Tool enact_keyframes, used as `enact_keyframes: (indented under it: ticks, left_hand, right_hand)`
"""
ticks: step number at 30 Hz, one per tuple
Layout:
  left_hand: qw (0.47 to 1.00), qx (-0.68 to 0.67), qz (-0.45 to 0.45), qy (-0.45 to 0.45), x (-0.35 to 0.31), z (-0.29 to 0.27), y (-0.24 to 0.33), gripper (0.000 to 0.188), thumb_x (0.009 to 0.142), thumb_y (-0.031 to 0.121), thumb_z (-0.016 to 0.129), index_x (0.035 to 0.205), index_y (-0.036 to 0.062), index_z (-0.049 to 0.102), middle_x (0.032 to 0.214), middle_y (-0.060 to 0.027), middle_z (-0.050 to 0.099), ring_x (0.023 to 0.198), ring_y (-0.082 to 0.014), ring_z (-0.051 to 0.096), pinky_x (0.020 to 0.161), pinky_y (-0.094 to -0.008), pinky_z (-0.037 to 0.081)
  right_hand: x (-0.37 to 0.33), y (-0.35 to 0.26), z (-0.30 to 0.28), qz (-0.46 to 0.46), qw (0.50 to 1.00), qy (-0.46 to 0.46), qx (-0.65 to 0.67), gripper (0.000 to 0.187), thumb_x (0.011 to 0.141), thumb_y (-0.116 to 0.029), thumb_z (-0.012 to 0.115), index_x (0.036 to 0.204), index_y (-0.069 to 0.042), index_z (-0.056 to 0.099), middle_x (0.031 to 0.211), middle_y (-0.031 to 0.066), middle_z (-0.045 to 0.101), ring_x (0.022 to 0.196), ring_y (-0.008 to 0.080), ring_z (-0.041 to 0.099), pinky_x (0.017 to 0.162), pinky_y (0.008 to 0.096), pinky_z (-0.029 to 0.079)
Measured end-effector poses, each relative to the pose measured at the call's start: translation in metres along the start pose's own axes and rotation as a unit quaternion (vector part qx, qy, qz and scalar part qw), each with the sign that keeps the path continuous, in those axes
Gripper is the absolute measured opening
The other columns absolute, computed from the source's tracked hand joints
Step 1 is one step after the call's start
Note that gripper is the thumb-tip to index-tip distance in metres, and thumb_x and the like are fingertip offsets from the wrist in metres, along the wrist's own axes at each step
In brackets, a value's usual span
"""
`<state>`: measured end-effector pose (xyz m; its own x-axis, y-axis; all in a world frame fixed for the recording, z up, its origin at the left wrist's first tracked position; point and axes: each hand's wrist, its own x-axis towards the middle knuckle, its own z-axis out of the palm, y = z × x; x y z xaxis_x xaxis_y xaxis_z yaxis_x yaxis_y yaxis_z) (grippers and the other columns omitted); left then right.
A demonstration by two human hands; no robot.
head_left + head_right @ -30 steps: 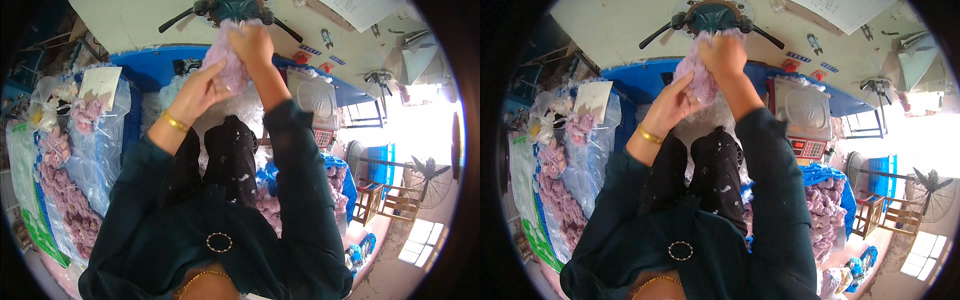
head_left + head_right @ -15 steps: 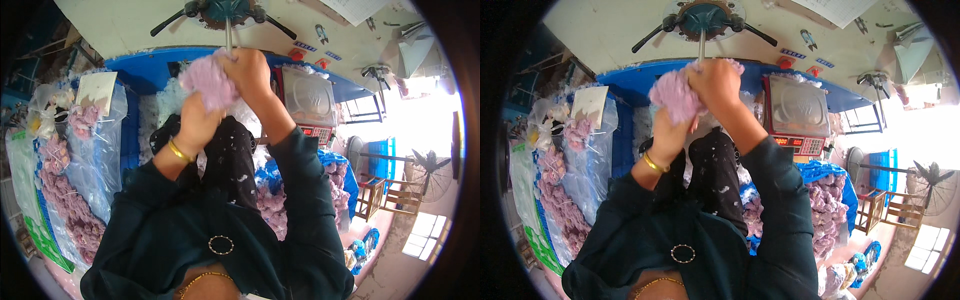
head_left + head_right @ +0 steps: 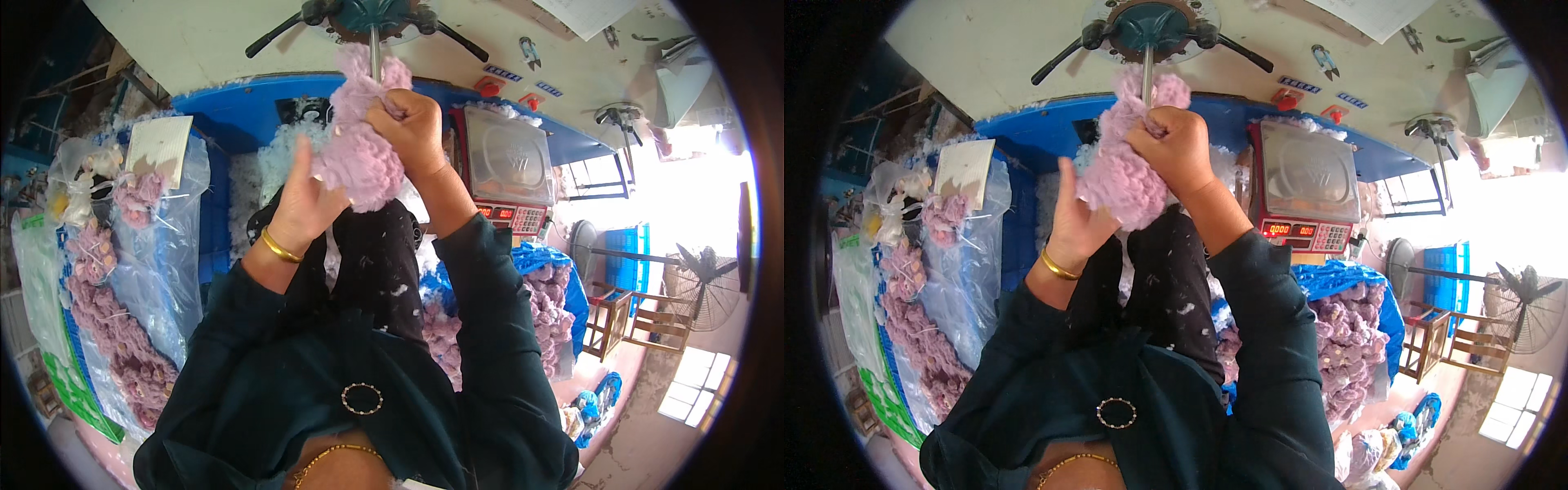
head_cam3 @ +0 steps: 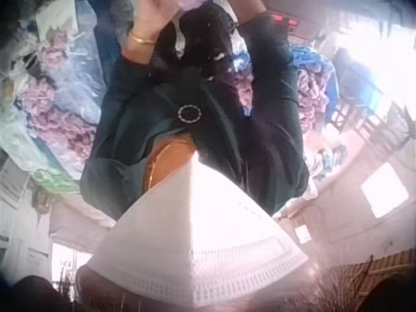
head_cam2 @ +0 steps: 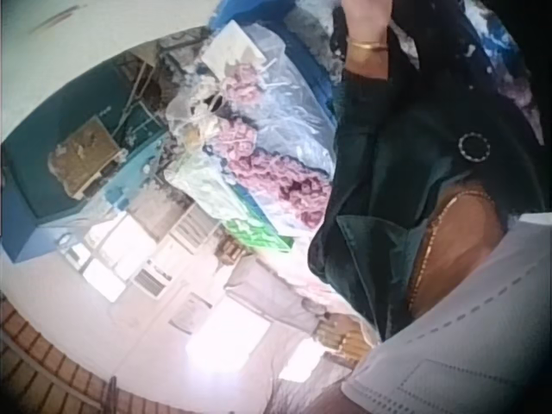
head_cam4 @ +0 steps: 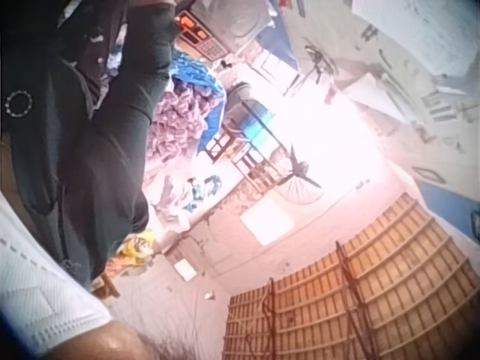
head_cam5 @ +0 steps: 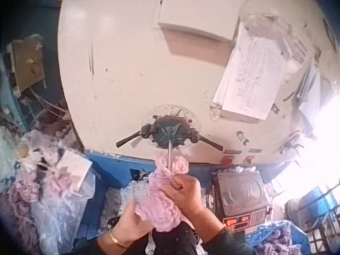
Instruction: The person repeatedly takes pink fluffy material, wraps it around a central rod on a machine, and then removes the formed fluffy bundle. They place the finished bundles into a plastic bag. The process is repeated multiple times throughout the clip.
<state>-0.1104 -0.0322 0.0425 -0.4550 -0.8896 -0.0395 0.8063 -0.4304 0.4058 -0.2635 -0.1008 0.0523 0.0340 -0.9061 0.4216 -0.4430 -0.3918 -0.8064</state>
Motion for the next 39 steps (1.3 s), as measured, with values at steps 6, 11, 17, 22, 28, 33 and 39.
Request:
enact_keyframes:
  ticks: [6,11,17,22,28,33,39]
  left_hand:
    - [0.954,0.266,0.139,0.022,0.019,-0.020,-0.023,0.019,0.089,0.008,0.060,0.108,0.0028,0.057,0.100,-0.0041,0.063,0.086,-0.0100,0.060,0.071,-0.0228,0.048]
    - [0.645,0.671,0.365,0.009,0.074,-0.033,-0.001,0.040,0.065,0.001,0.070,0.102,0.0002,0.057,0.094,-0.0115,0.052,0.078,-0.0239,0.052,0.067,-0.0308,0.044]
    - [0.798,0.574,0.183,-0.016,0.013,-0.029,-0.006,0.037,0.078,0.005,0.068,0.112,-0.0015,0.057,0.114,-0.0106,0.058,0.109,-0.0197,0.056,0.093,-0.0304,0.043]
    - [0.977,0.210,0.040,0.002,0.045,-0.017,0.023,0.033,0.085,0.003,0.063,0.116,-0.0009,0.054,0.111,-0.0085,0.062,0.102,-0.0166,0.060,0.087,-0.0293,0.049]
    - [0.980,0.195,0.020,0.035,0.012,-0.017,0.009,0.040,0.086,-0.001,0.057,0.125,-0.0004,0.049,0.116,-0.0091,0.059,0.109,-0.0162,0.056,0.095,-0.0320,0.045]
    - [0.995,0.096,-0.015,0.026,0.045,-0.025,0.030,0.040,0.085,0.000,0.057,0.124,-0.0015,0.051,0.117,-0.0130,0.060,0.107,-0.0220,0.058,0.095,-0.0335,0.045]
    - [0.983,0.157,-0.059,-0.080,0.025,-0.058,0.029,0.042,0.087,0.011,0.055,0.127,-0.0010,0.047,0.120,-0.0116,0.057,0.108,-0.0208,0.058,0.091,-0.0358,0.048]
  right_hand:
    - [0.004,0.026,0.006,-0.019,0.991,-0.008,0.130,0.030,0.065,-0.007,0.063,0.056,-0.002,0.036,0.055,0.0094,0.028,0.051,0.0149,0.027,0.044,0.0311,0.028]
    - [0.046,0.041,0.010,-0.138,0.989,0.037,0.032,0.024,0.068,-0.005,0.059,0.056,-0.001,0.039,0.053,0.0079,0.034,0.049,0.0131,0.032,0.044,0.0304,0.029]
    - [0.004,0.001,0.001,-0.134,0.991,0.013,-0.012,0.025,0.063,-0.008,0.063,0.053,-0.002,0.042,0.053,0.0150,0.040,0.045,0.0304,0.041,0.043,0.0370,0.033]
    - [0.048,-0.006,0.016,-0.052,0.992,0.062,-0.094,0.029,0.063,-0.009,0.062,0.053,-0.001,0.036,0.050,0.0106,0.032,0.045,0.0235,0.032,0.044,0.0334,0.028]
    - [0.012,-0.008,0.014,-0.110,0.989,0.061,-0.074,0.032,0.064,-0.016,0.063,0.053,0.000,0.037,0.052,0.0138,0.028,0.047,0.0135,0.028,0.042,0.0338,0.028]
    - [0.042,-0.016,0.016,-0.028,0.993,0.042,-0.104,0.027,0.066,-0.014,0.060,0.055,0.000,0.040,0.056,0.0111,0.024,0.049,0.0107,0.027,0.043,0.0331,0.029]
    - [0.002,-0.019,-0.001,-0.026,1.000,-0.014,0.004,0.024,0.066,-0.008,0.060,0.053,-0.001,0.043,0.048,0.0095,0.034,0.044,0.0130,0.032,0.043,0.0320,0.030]
